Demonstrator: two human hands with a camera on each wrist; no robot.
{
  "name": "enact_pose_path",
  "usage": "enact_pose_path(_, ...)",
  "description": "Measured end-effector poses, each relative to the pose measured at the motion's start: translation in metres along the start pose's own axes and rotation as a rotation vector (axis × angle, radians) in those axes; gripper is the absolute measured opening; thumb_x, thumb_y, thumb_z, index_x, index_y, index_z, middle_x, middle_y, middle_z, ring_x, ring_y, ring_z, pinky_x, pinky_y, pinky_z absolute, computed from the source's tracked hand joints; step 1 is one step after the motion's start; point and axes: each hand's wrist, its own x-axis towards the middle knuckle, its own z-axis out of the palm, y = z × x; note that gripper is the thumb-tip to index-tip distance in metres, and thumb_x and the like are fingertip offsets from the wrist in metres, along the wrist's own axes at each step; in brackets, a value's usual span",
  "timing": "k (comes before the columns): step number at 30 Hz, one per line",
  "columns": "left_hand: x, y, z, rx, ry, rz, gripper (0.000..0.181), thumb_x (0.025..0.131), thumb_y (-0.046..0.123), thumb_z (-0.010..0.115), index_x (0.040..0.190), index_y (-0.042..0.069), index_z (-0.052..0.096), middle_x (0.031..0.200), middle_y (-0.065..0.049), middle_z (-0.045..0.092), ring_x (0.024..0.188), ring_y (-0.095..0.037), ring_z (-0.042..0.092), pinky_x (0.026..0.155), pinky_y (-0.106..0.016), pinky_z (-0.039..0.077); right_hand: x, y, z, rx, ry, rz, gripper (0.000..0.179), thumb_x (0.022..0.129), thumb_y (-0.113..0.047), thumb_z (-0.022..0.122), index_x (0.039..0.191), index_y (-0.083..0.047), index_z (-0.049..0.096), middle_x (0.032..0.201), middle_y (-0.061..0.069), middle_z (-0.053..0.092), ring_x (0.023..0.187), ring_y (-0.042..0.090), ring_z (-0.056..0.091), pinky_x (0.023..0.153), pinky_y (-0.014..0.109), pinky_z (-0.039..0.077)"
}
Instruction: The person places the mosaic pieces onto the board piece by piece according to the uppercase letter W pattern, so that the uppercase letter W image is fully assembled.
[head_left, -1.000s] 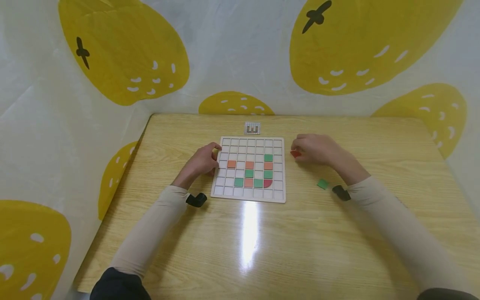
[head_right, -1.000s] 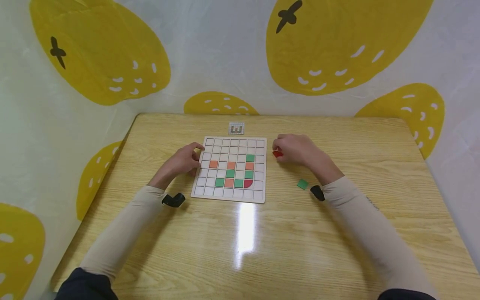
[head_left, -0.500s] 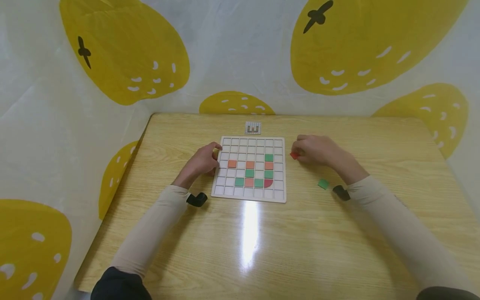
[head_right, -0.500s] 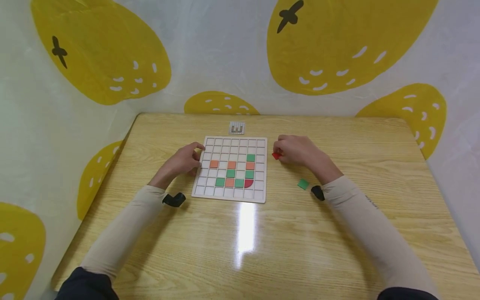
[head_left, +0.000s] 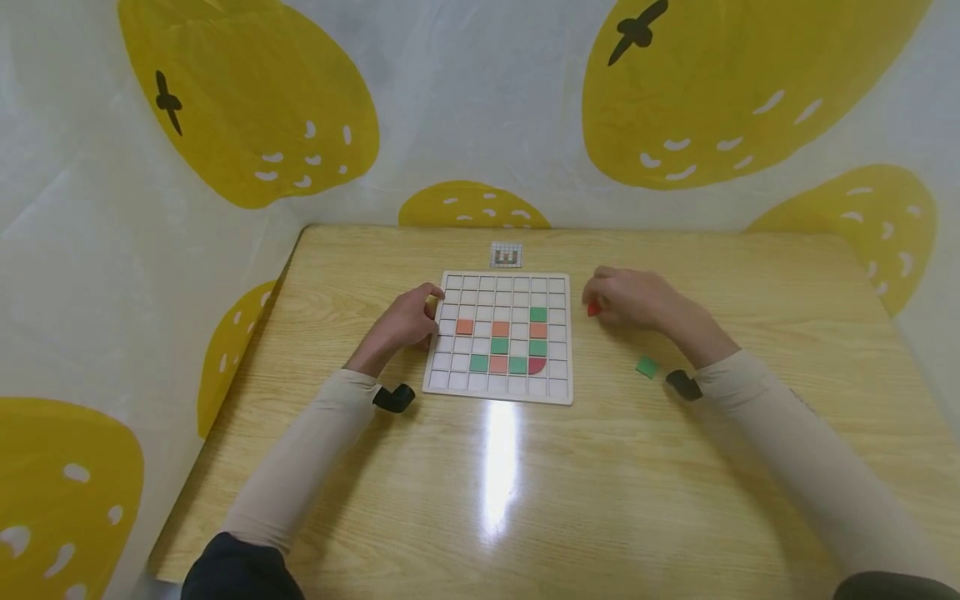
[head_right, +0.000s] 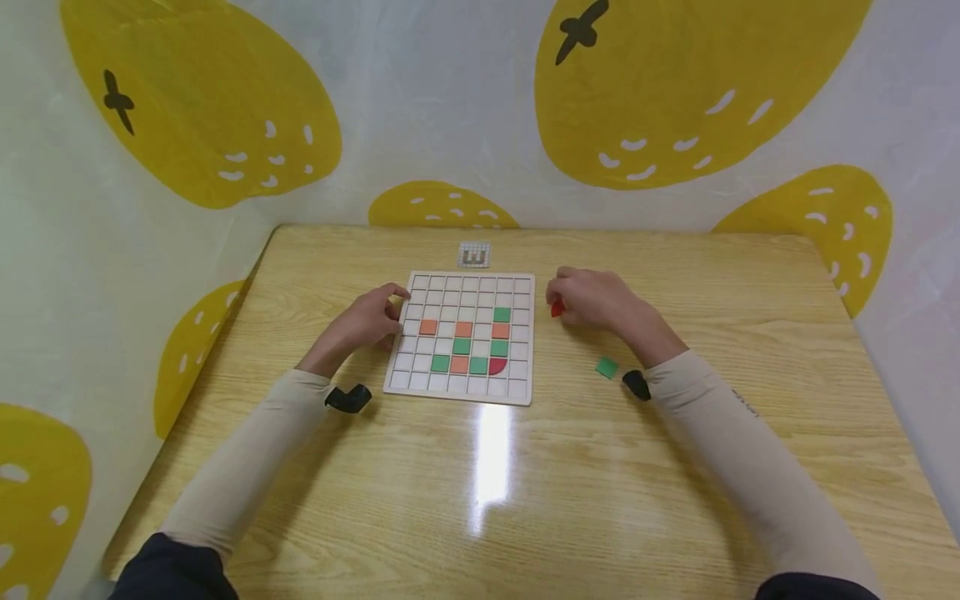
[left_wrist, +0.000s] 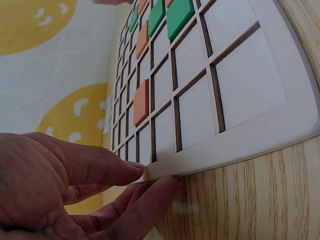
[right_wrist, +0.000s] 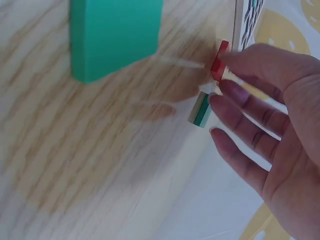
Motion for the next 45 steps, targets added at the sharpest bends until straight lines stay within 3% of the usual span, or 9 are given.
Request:
enact_pose_path(5,-0.0001,-0.0011,0.0009,0.000,0.000,-0.006,0.058,0.093,-0.007,0.059,0.146,0.011,0.044,0.112,-0.018,0.055,0.077,-0.025,0.060,0.063,-0.031,0.055,0.0014,-0.0019,0.0028,0.002,-0.014,0.096,0.019,0.085,-0.027,0.079,0.097,-0.013,0.072,0.092,0.003,0.059,0.077,0.020,0.054,0.061,0.037,0.047)
enact_pose_path(9,0.0007,-0.0019,0.0019,-0.004,0.001,-0.007,0.057,0.093,-0.007,0.059,0.146,0.011,0.044,0.112,-0.018,0.054,0.077,-0.025,0.060,0.063,-0.031,0.056,0.0016,-0.0029,0.0057,-0.001,0.000,0.116,0.020,0.085,-0.029,0.079,0.097,-0.014,0.073,0.090,0.002,0.059,0.077,0.019,0.054,0.059,0.036,0.046)
enact_pose_path(19,0.0004,-0.0035,0.0026,-0.012,0.011,0.015,0.058,0.092,-0.007,0.059,0.145,0.010,0.045,0.109,-0.018,0.054,0.073,-0.025,0.060,0.062,-0.033,0.056,-0.0011,0.0004,0.0071,0.032,0.016,0.067,0.020,0.085,-0.020,0.078,0.102,-0.011,0.073,0.099,0.005,0.063,0.081,0.020,0.056,0.064,0.038,0.050)
enact_pose_path(25,-0.0001,-0.0032,0.0023,-0.006,0.007,0.012,0.058,0.093,-0.007,0.060,0.146,0.010,0.044,0.110,-0.018,0.054,0.076,-0.025,0.060,0.063,-0.032,0.057,-0.0036,0.0017,0.0053,0.036,-0.006,0.127,0.016,0.085,-0.027,0.080,0.093,-0.015,0.073,0.092,0.002,0.058,0.079,0.019,0.053,0.060,0.037,0.045)
enact_pose_path(37,0.0007,-0.0047,0.0043,0.001,0.015,0.009,0.057,0.094,-0.005,0.061,0.145,0.011,0.045,0.111,-0.017,0.054,0.076,-0.026,0.060,0.063,-0.032,0.057,-0.0031,0.0023,0.0055,0.039,0.002,0.080,0.013,0.081,-0.022,0.078,0.091,-0.017,0.072,0.094,0.001,0.061,0.081,0.018,0.054,0.064,0.037,0.047)
enact_pose_path(45,0.0003,-0.0040,0.0051,0.009,0.018,-0.007,0.056,0.095,-0.004,0.060,0.146,0.012,0.044,0.113,-0.017,0.055,0.078,-0.027,0.061,0.064,-0.032,0.057,0.0001,-0.0004,0.0044,0.039,-0.026,0.085,0.014,0.082,-0.027,0.078,0.090,-0.021,0.068,0.083,-0.004,0.060,0.077,0.015,0.053,0.063,0.034,0.044)
